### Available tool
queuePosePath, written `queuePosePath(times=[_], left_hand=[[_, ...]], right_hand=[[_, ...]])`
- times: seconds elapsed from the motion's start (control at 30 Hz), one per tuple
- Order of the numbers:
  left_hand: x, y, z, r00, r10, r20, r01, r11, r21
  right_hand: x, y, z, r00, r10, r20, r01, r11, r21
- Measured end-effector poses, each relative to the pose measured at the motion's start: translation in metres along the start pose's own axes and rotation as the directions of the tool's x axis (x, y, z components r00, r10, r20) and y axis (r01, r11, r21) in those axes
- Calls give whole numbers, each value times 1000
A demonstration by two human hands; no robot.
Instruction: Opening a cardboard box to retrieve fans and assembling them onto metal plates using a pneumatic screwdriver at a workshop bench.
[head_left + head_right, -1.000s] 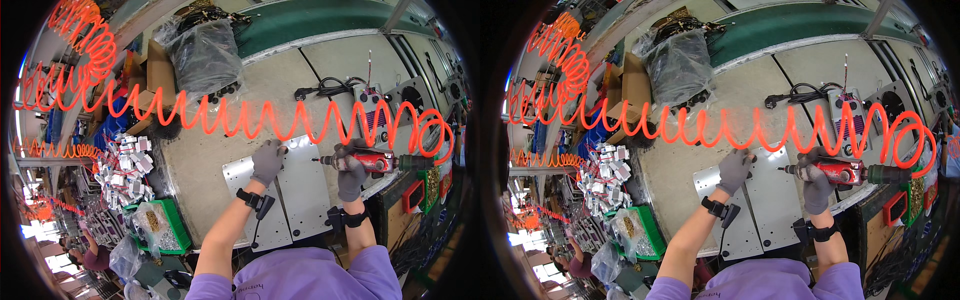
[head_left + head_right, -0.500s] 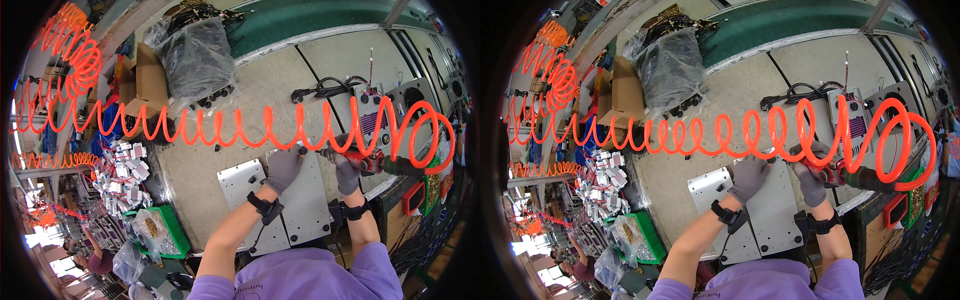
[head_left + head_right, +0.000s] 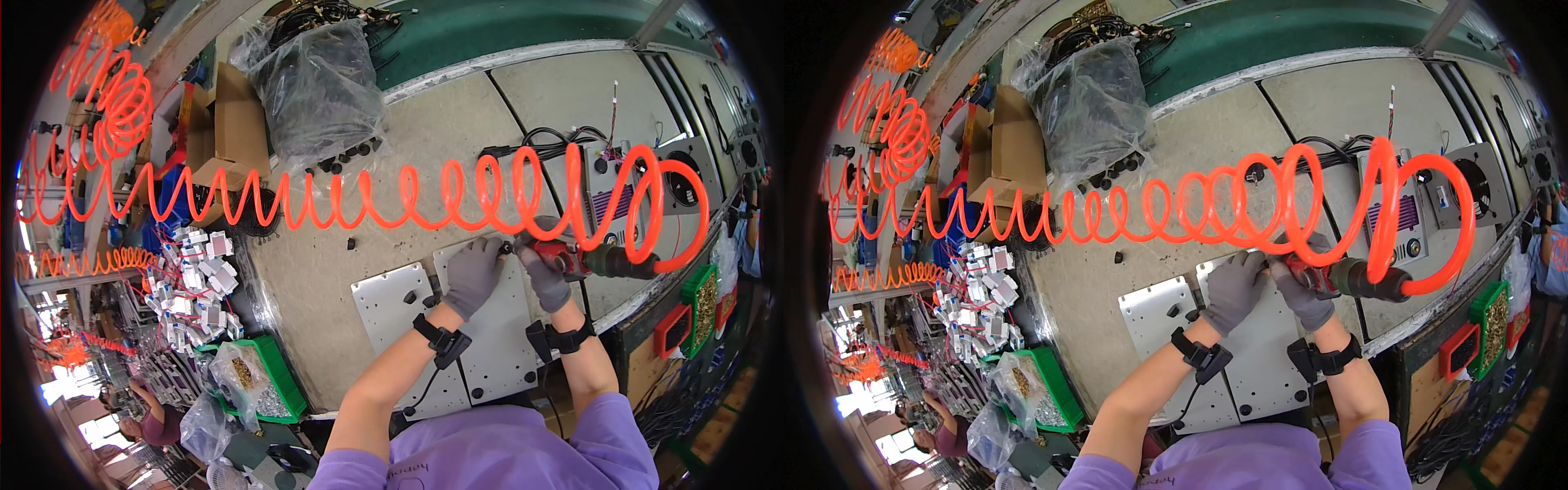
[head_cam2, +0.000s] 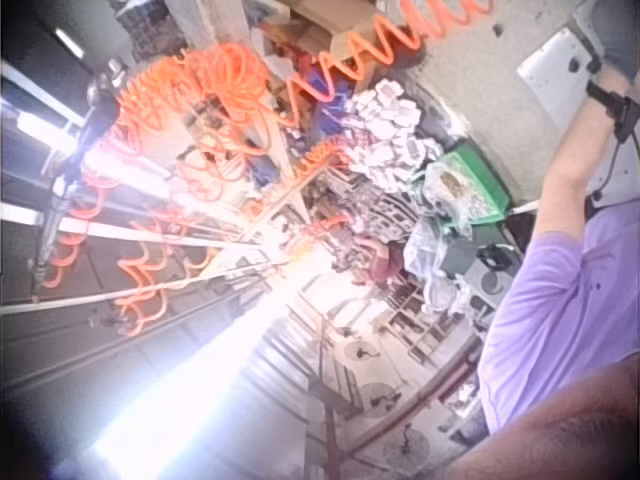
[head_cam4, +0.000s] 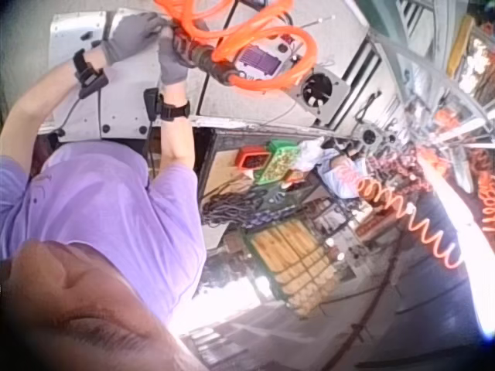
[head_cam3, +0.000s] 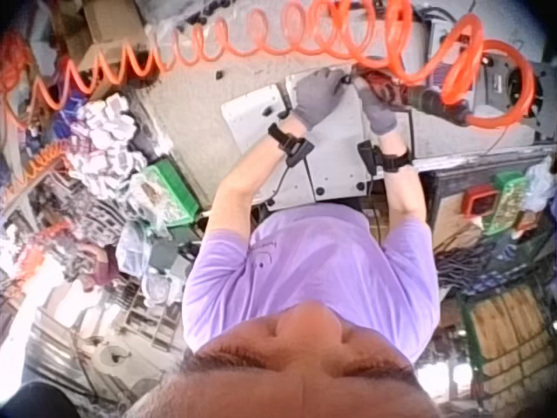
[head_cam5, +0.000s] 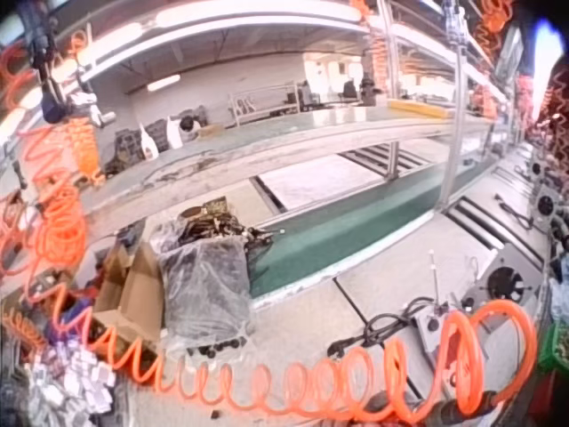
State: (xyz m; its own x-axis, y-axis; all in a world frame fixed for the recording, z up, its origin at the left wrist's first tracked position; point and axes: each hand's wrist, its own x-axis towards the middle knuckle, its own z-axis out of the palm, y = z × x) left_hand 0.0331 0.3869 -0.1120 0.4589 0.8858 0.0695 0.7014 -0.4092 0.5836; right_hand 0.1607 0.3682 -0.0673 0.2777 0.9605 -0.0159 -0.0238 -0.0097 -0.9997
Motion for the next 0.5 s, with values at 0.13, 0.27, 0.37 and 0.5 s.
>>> queuePosePath(times=[0.13,0.27,0.37,0.5], left_hand=[[-1,0,-2,1000,-14,-26,13,1000,-7],[0,1,-14,997,-70,-12,68,989,-129],[-6,2,-29,970,-240,44,226,815,-534],[-24,-6,-57,885,-186,426,371,-268,-889]], right_hand=[[1,5,2,977,-211,-17,207,970,-125],[1,6,3,997,-62,-34,61,997,-37],[1,7,4,991,-124,-50,120,989,-85],[-1,6,3,992,-113,62,115,993,-16]])
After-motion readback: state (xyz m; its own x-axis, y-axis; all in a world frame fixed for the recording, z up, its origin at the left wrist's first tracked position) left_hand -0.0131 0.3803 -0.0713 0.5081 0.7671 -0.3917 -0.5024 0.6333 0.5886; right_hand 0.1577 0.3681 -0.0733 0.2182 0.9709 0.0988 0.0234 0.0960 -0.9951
